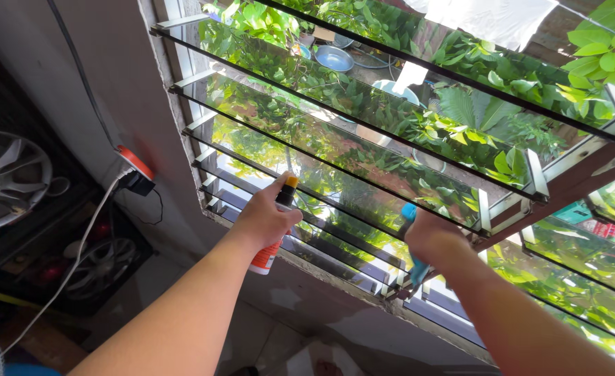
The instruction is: The person cleans a window with horizontal bars by spraying a cleaning solution from a bottle and wiping the glass with a blue cloth. The person systematically sprays and wipes different sections of the window panes.
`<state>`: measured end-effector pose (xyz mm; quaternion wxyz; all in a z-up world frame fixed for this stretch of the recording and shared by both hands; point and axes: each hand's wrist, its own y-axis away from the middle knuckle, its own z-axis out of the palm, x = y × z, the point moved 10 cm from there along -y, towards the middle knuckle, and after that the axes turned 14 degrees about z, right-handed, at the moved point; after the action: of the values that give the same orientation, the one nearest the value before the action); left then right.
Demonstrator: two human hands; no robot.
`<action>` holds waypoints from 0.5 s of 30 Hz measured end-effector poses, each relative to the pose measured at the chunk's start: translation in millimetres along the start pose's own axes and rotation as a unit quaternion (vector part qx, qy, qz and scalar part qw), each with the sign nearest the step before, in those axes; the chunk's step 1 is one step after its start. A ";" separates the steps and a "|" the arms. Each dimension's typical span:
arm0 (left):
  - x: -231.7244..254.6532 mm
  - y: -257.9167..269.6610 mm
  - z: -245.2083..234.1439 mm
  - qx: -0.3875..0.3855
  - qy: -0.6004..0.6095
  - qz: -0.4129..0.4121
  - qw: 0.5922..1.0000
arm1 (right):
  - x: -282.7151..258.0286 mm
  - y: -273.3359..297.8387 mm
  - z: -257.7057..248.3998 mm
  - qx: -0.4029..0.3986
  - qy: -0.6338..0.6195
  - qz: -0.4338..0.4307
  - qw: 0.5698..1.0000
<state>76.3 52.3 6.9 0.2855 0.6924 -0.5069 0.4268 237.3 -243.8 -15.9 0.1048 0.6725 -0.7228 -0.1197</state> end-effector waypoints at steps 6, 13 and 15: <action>-0.2 -0.2 -0.7 -0.001 0.004 0.004 1.000 | -12.1 -17.9 -2.4 0.053 -0.032 -0.053 0.997; 0.3 -1.2 -0.2 -0.004 -0.004 0.010 1.000 | -4.5 40.0 -15.6 0.112 -0.154 -0.164 0.968; 0.3 -2.6 -1.4 -0.014 -0.007 0.013 1.000 | -4.3 31.7 -14.1 0.044 -0.148 -0.098 0.983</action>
<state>78.4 54.1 7.9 0.2865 0.6847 -0.5237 0.4182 211.9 -237.9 7.4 -0.0455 0.7192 -0.6652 -0.1954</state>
